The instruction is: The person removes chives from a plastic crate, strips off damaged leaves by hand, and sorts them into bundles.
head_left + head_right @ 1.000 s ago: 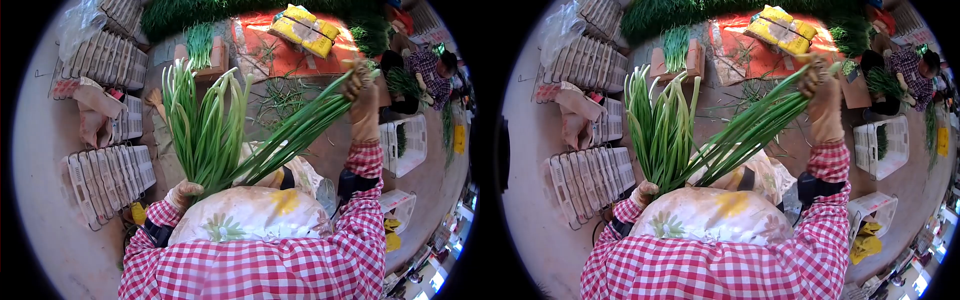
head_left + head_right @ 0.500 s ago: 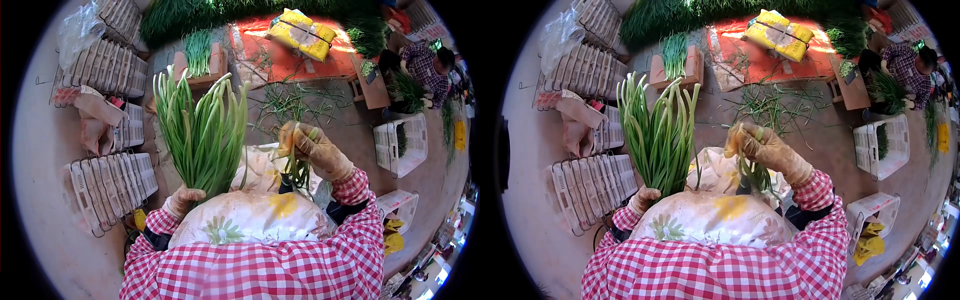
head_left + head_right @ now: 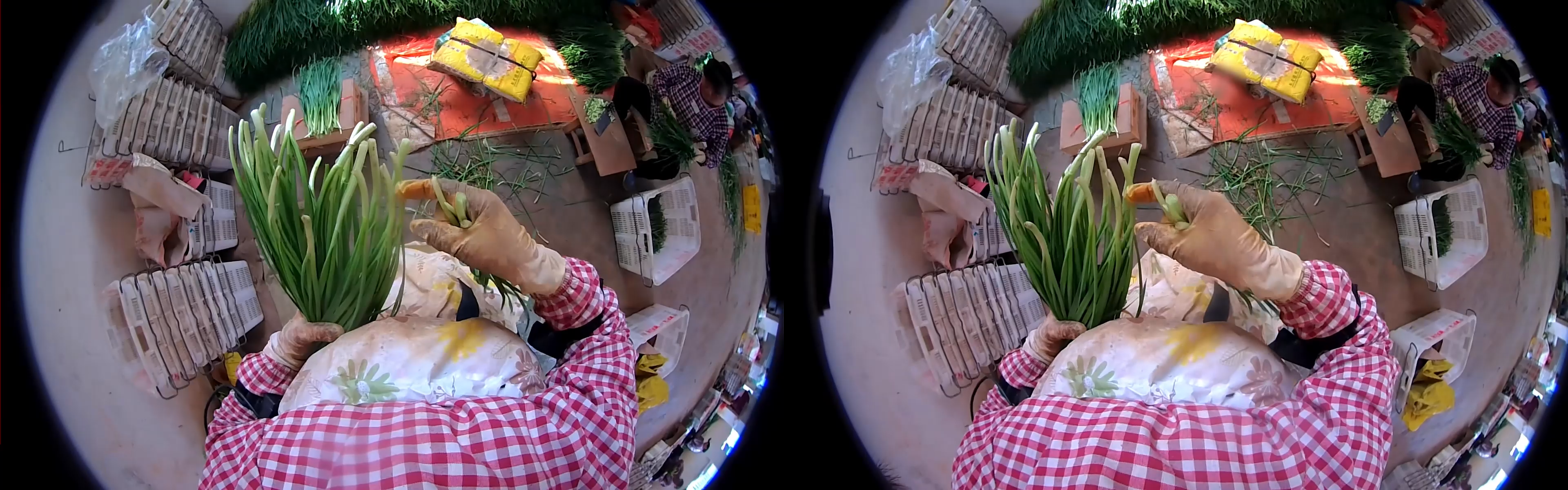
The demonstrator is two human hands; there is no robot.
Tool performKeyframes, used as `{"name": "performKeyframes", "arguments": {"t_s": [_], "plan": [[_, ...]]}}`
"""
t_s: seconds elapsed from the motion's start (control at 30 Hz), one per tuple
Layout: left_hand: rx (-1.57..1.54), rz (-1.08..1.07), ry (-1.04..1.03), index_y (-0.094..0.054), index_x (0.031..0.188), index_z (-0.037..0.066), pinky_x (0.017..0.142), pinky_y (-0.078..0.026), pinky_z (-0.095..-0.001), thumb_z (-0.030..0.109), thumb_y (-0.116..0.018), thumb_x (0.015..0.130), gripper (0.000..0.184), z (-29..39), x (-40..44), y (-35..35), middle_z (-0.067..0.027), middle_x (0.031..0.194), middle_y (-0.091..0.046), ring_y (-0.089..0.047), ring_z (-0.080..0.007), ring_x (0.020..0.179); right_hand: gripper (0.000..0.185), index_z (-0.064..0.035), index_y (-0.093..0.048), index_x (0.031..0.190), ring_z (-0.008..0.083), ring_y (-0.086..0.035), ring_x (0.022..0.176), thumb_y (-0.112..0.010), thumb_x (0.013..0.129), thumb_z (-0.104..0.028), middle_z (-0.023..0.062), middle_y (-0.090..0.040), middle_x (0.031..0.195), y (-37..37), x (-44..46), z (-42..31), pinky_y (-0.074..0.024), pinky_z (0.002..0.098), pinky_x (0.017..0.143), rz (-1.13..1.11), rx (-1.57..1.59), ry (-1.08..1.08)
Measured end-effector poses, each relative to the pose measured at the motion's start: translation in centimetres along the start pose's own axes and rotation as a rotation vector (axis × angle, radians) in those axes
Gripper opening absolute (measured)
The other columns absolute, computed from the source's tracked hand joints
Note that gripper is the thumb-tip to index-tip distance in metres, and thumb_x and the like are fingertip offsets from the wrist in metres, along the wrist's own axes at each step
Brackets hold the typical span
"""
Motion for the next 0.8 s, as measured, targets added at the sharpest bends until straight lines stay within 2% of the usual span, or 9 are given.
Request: {"name": "performKeyframes", "arguments": {"t_s": [0.2,0.3,0.4,0.47,0.6,0.63,0.7,0.77,0.8], "plan": [[0.073,-0.014,0.008,-0.042,0.130,0.002,0.099,-0.037,-0.0337,0.000,-0.069,0.063,0.072,0.5,0.2,-1.1,-0.0108,0.126,-0.051,-0.049,-0.0219,0.114,0.027,-0.0068,-0.063,0.104,0.0023,-0.040,0.057,-0.069,0.080,-0.016,-0.0057,-0.055,0.071,-3.0,-0.2,1.0,-0.0324,0.0177,0.051,-0.302,0.333,-0.268],[0.145,-0.016,0.069,-0.045,0.127,0.000,0.095,-0.040,-0.0307,-0.002,-0.067,0.062,0.069,0.9,0.2,-2.0,-0.0105,0.120,-0.056,-0.052,-0.0192,0.109,0.018,-0.0045,-0.066,0.095,0.0029,-0.047,0.064,-0.069,0.081,-0.016,-0.0044,-0.059,0.073,-3.1,0.4,1.1,-0.0399,0.0198,0.057,-0.234,0.276,-0.126],[0.129,-0.024,0.048,-0.056,0.114,-0.002,0.092,-0.043,-0.0293,-0.003,-0.067,0.064,0.052,0.9,0.5,-2.0,-0.0106,0.118,-0.057,-0.054,-0.0179,0.106,0.012,-0.0027,-0.065,0.088,0.0043,-0.053,0.071,-0.066,0.084,-0.014,-0.0020,-0.062,0.075,-2.1,0.7,1.1,-0.0444,0.0216,0.064,-0.148,0.096,0.039],[0.346,-0.179,0.050,-0.063,0.100,-0.002,0.090,-0.043,-0.0284,-0.003,-0.066,0.067,0.034,-1.3,1.1,1.1,-0.0107,0.115,-0.059,-0.055,-0.0171,0.104,0.013,-0.0021,-0.064,0.087,0.0048,-0.054,0.072,-0.065,0.085,-0.015,-0.0010,-0.062,0.075,-1.7,0.5,0.3,-0.0448,0.0220,0.066,-0.161,0.059,0.055],[0.461,-0.226,0.048,-0.068,0.075,-0.003,0.088,-0.044,-0.0278,-0.004,-0.063,0.072,0.006,-2.6,1.4,2.4,-0.0115,0.113,-0.060,-0.056,-0.0157,0.103,0.017,-0.0016,-0.061,0.084,0.0050,-0.044,0.052,-0.060,0.088,-0.018,0.0034,-0.062,0.071,-0.2,0.0,-0.5,-0.0346,0.0206,0.045,-0.269,0.403,0.003],[0.476,-0.263,-0.005,-0.068,0.081,-0.003,0.089,-0.044,-0.0288,-0.003,-0.065,0.071,0.011,-2.2,1.4,1.9,-0.0117,0.114,-0.060,-0.055,-0.0165,0.104,0.018,-0.0009,-0.061,0.084,0.0039,-0.036,0.046,-0.059,0.087,-0.018,0.0046,-0.061,0.068,1.0,-0.3,-1.2,-0.0261,0.0192,0.040,-0.165,0.445,0.038],[0.506,-0.329,-0.115,-0.066,0.094,-0.002,0.090,-0.044,-0.0308,-0.002,-0.069,0.068,0.026,-1.2,1.0,0.7,-0.0121,0.115,-0.059,-0.055,-0.0180,0.106,0.022,0.0014,-0.062,0.087,0.0051,-0.037,0.042,-0.061,0.084,-0.020,0.0037,-0.057,0.062,4.4,-1.0,-1.4,-0.0260,0.0203,0.037,-0.147,0.516,0.145],[0.271,-0.219,-0.028,-0.061,0.106,-0.002,0.092,-0.043,-0.0328,0.000,-0.073,0.065,0.043,-0.7,0.9,-0.1,-0.0123,0.117,-0.058,-0.054,-0.0204,0.108,0.023,0.0010,-0.062,0.086,0.0034,-0.038,0.040,-0.059,0.085,-0.021,0.0032,-0.055,0.060,9.4,-2.0,-3.4,-0.0258,0.0193,0.035,-0.017,0.540,0.362],[0.153,-0.166,0.016,-0.058,0.112,-0.002,0.093,-0.043,-0.0338,0.001,-0.074,0.064,0.051,-0.8,0.9,-0.3,-0.0124,0.118,-0.057,-0.054,-0.0216,0.109,0.025,-0.0006,-0.063,0.084,0.0019,-0.036,0.040,-0.061,0.087,-0.025,0.0021,-0.056,0.061,12.1,-2.5,-3.0,-0.0249,0.0183,0.036,0.086,0.579,0.330]]}}
Point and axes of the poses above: each hand's wrist, its own x-axis towards the middle knuckle, its own y-axis out of the back of the hand, z = x × y, the point moved 10 cm from there along x, towards the middle knuckle
